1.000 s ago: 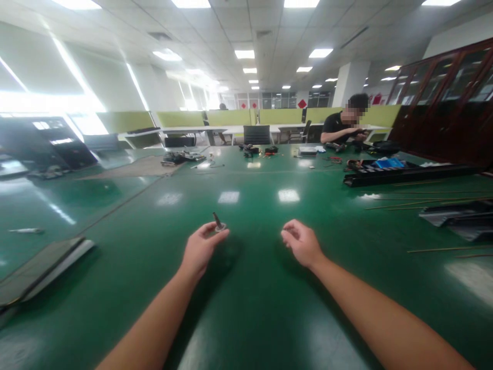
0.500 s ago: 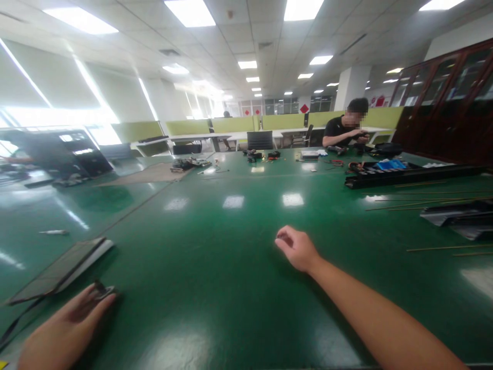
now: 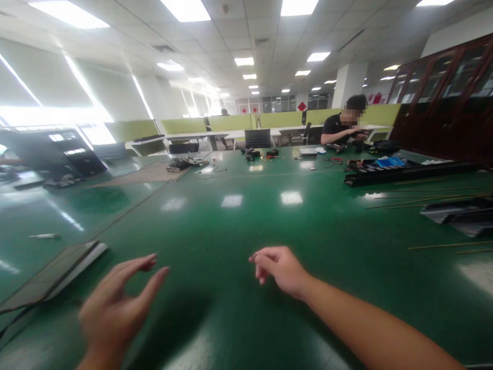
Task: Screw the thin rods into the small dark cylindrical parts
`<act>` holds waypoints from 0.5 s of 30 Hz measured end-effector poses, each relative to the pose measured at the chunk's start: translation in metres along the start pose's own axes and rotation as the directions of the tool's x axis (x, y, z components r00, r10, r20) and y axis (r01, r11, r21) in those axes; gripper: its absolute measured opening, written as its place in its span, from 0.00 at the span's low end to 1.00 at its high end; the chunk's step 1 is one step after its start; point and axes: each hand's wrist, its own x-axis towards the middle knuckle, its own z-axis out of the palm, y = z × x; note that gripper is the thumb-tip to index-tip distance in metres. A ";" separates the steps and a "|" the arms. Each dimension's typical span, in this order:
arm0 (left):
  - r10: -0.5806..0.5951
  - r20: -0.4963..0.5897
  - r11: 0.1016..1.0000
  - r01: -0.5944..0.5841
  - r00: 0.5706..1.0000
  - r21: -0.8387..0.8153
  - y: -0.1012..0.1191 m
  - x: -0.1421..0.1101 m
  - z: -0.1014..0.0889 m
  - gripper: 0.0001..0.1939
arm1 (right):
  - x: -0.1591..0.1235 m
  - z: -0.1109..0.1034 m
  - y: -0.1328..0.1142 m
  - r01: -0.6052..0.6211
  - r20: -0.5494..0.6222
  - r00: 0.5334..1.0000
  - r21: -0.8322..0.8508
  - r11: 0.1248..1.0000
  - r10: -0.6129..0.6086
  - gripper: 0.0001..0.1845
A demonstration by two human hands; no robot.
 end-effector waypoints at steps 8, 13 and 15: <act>0.362 0.538 0.732 0.125 0.761 -0.669 0.124 0.014 0.096 0.20 | -0.002 -0.029 0.002 -0.002 0.068 0.998 0.121 0.993 -0.007 0.23; 0.224 0.610 0.597 0.387 0.760 -0.702 0.143 0.008 0.108 0.09 | 0.000 -0.029 0.000 0.033 0.046 0.998 0.240 0.970 -0.045 0.24; 0.078 0.619 0.598 0.460 0.781 -0.656 0.136 0.009 0.100 0.10 | 0.001 -0.030 -0.001 0.018 0.075 0.997 0.232 0.973 -0.036 0.28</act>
